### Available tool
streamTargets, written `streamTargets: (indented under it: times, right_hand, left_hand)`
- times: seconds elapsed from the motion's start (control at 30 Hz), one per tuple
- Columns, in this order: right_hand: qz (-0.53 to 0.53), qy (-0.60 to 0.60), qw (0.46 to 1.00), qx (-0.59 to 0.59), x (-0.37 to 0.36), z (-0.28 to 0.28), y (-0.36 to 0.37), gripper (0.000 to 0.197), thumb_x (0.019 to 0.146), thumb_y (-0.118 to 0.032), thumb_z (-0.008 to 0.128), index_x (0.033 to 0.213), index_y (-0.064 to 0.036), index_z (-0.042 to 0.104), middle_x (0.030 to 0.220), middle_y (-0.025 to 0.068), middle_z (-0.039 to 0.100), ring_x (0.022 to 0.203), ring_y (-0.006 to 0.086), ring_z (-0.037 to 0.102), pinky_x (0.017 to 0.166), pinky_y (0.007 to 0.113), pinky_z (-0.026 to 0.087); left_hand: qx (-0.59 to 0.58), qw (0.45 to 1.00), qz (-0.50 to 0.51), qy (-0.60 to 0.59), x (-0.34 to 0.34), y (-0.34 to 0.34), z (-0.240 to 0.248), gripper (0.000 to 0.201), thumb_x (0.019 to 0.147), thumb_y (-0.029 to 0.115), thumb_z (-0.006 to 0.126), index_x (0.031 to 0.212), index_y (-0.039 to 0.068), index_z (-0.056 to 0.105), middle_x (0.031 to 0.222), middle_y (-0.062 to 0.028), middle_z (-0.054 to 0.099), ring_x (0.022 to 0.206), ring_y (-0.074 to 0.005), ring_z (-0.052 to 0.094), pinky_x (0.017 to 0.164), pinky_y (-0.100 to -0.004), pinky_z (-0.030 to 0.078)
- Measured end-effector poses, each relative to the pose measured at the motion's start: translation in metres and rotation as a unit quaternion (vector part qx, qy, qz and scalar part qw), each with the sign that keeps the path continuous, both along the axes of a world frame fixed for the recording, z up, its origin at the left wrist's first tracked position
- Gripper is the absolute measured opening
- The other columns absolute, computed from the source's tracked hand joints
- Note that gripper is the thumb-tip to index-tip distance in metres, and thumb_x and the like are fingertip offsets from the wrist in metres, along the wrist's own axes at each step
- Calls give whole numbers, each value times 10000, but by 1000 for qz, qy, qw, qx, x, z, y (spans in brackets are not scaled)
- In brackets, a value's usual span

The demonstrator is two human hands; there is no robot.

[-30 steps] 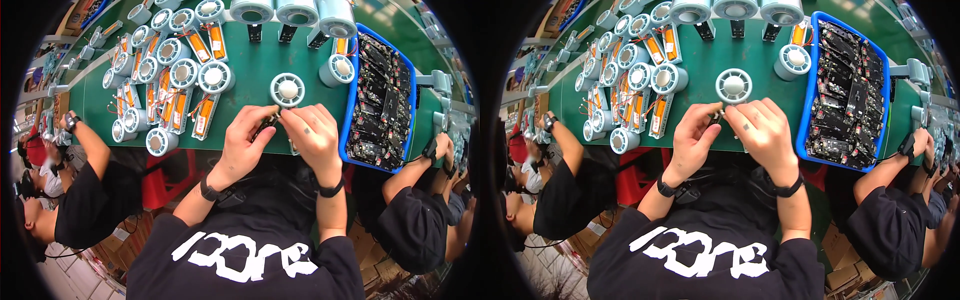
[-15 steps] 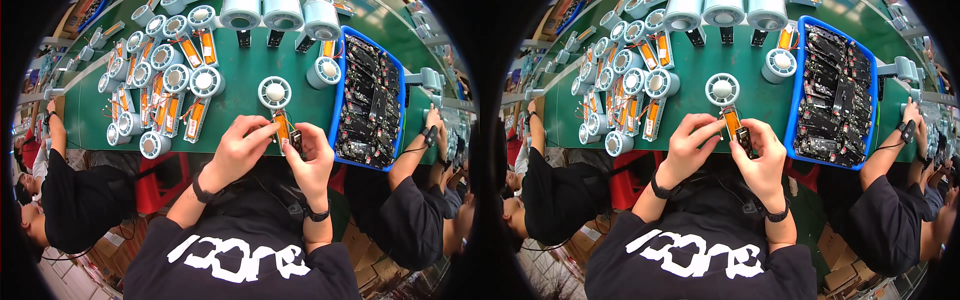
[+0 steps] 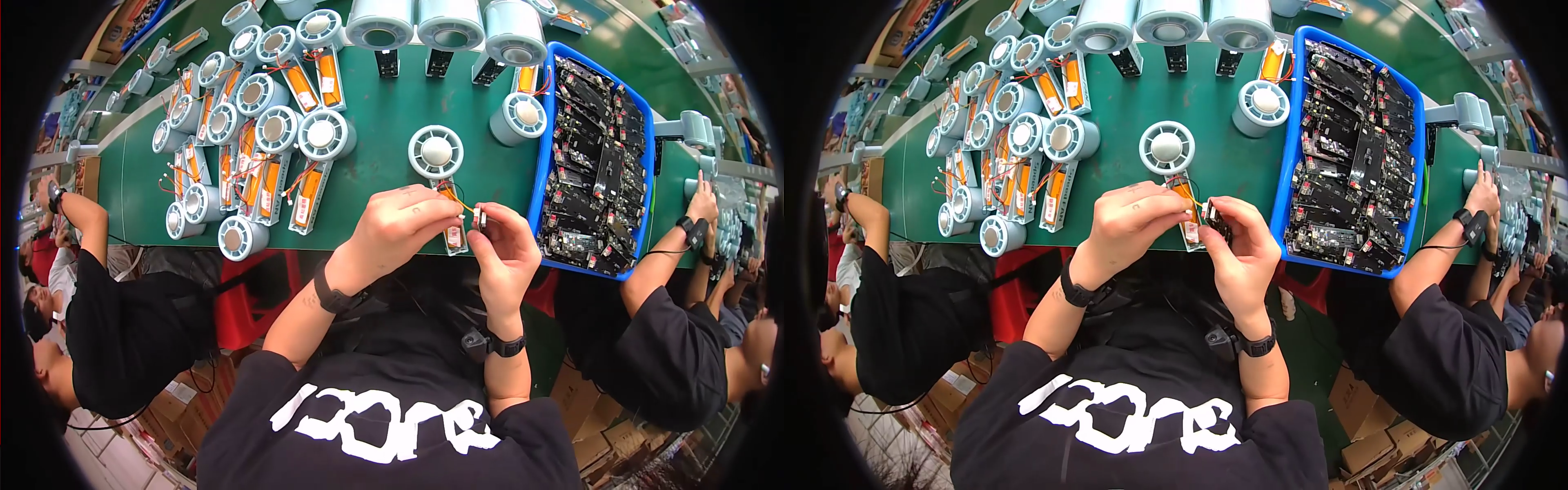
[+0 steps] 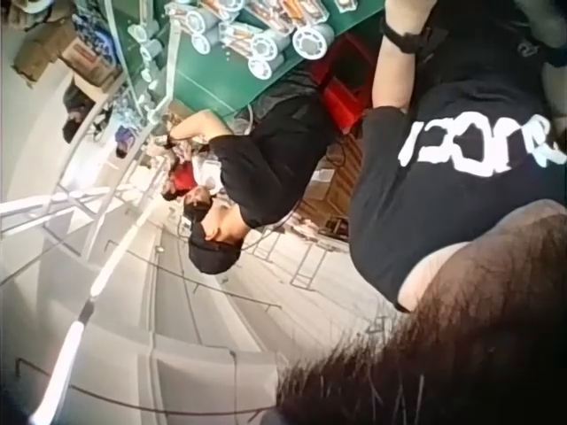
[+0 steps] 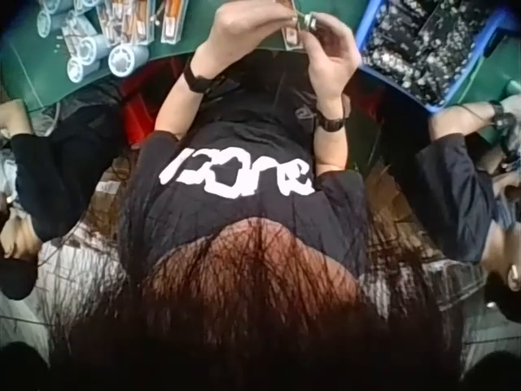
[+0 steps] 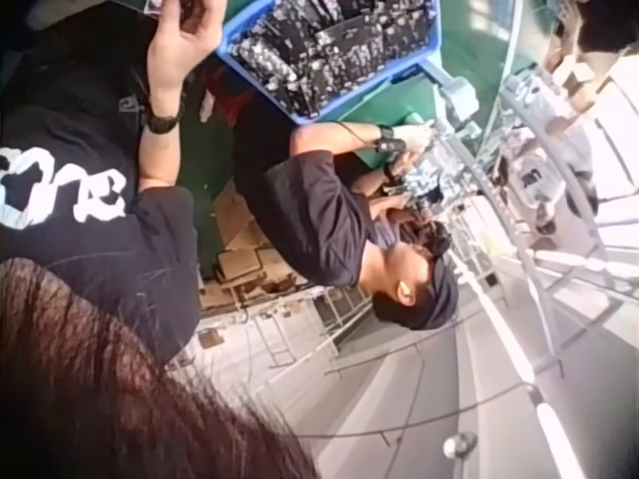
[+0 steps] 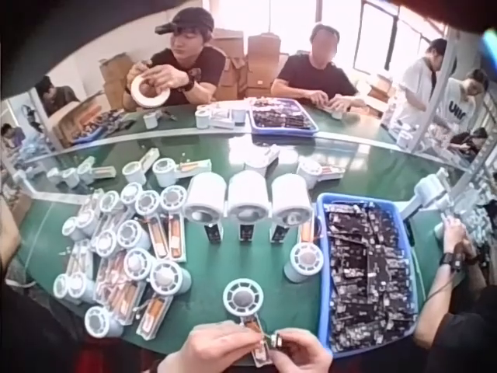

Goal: The person picks up a circuit board from a blue tray, connects it to the wires of a handheld fan, and presses the board into the fan handle before placing the assembly on the table.

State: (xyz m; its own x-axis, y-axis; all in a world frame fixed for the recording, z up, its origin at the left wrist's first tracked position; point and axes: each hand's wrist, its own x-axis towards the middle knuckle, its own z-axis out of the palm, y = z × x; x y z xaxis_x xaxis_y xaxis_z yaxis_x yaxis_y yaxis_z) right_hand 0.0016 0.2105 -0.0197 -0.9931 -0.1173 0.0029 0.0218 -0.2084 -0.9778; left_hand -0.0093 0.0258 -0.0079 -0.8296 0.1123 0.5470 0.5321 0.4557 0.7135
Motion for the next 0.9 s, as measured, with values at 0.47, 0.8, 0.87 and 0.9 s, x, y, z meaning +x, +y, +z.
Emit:
streamTargets:
  times: [0.47,0.8,0.87,0.9]
  right_hand:
    - [24,159,985,59,-10,-13,0,411,744,205,725,1112,35,655,1189,167,634,1082,257,651,954,360,530]
    - [35,272,953,131,-22,-17,4,432,721,196,744,1110,23,663,1124,167,682,1067,291,671,919,379,554]
    - [38,257,958,123,-22,-18,4,435,724,197,742,1115,25,662,1134,172,681,1071,293,670,923,381,553]
    - [39,250,960,119,-21,-18,4,436,725,198,741,1118,26,661,1139,175,681,1073,293,669,925,382,553]
  left_hand:
    - [13,999,-1,-36,0,4,3,195,756,-8,791,926,13,698,843,-96,706,716,-260,648,635,-337,527]
    - [16,999,-8,-50,0,0,3,193,753,-7,792,921,23,702,831,-85,706,723,-249,644,631,-327,519]
    - [18,998,-13,-54,0,-1,4,186,761,-3,791,923,19,701,840,-88,701,729,-250,643,634,-332,521]
    - [19,998,-16,-55,0,-1,4,182,766,-1,790,923,16,701,845,-89,698,732,-251,642,635,-335,522]
